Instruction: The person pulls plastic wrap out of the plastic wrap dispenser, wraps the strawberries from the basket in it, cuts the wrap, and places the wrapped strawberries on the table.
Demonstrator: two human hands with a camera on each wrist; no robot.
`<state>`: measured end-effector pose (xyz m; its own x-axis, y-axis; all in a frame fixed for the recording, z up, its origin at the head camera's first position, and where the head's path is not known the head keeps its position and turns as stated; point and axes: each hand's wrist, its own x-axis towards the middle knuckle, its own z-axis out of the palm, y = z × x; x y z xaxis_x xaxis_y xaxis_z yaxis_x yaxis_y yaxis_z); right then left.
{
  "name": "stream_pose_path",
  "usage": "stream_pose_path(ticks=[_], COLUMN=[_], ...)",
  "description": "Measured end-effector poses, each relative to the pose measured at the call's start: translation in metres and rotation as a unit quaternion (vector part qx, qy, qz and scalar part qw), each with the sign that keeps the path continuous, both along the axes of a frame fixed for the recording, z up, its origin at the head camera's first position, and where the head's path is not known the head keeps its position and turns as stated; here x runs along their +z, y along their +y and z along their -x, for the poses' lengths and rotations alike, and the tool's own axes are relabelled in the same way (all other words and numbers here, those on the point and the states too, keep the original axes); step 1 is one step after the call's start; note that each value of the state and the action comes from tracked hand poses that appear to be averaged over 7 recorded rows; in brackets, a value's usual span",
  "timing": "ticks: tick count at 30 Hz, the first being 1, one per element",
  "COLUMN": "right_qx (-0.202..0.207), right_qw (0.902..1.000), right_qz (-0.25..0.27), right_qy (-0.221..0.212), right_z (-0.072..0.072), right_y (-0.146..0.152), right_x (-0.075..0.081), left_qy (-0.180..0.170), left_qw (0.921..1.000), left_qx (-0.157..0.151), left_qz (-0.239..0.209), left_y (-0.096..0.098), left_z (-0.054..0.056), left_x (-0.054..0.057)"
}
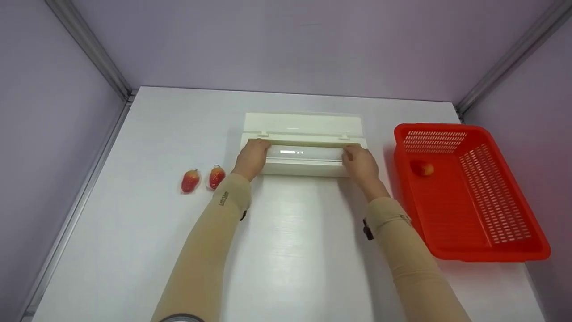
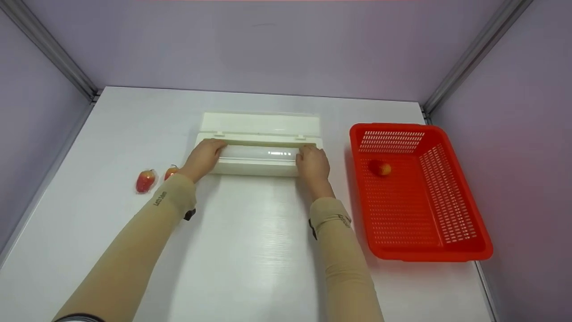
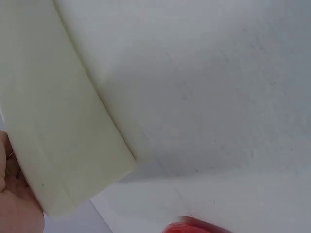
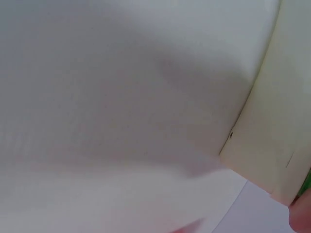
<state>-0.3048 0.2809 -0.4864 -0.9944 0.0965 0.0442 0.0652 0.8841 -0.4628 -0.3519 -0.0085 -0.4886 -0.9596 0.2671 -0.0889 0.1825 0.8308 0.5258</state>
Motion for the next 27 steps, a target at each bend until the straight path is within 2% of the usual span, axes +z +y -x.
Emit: stream_pose_path(ticks=[2,5,9,12,17,21,24,27], right_qx=[-0.011,-0.024,-0.029,-0.032,-0.053,-0.056,-0.055,-0.061], right_qw=[0.9998,0.9995,0.9980,0.9945,0.9881,0.9863,0.9845,0.9815], right_qz=[0.017,0.017,-0.005,-0.010,0.025,0.089,0.140,0.176], right_qy=[-0.007,0.008,0.057,0.099,0.142,0.128,0.090,0.043], right_z=[0.003,0.007,0.012,0.014,0.013,0.012,0.013,0.014], right_y=[0.001,0.003,0.005,0.004,0.005,0.007,0.009,0.013], right_x=[0.001,0.001,-0.003,-0.009,-0.014,-0.009,-0.002,0.005], left_qy=[0.004,0.029,0.056,0.076,0.103,0.109,0.105,0.098], left_qw=[0.9999,0.9994,0.9977,0.9964,0.9940,0.9928,0.9931,0.9948], left_qx=[0.001,0.001,0.016,0.030,0.038,0.039,0.032,0.014], left_qz=[-0.012,-0.019,-0.033,-0.024,-0.006,-0.031,-0.041,-0.024], left_y=[-0.001,-0.001,-0.001,0.001,0.006,0.004,0.001,-0.001], left_z=[0.002,0.005,0.008,0.009,0.009,0.011,0.015,0.019], left_x=[0.001,-0.001,-0.010,-0.016,-0.017,-0.013,-0.008,-0.002])
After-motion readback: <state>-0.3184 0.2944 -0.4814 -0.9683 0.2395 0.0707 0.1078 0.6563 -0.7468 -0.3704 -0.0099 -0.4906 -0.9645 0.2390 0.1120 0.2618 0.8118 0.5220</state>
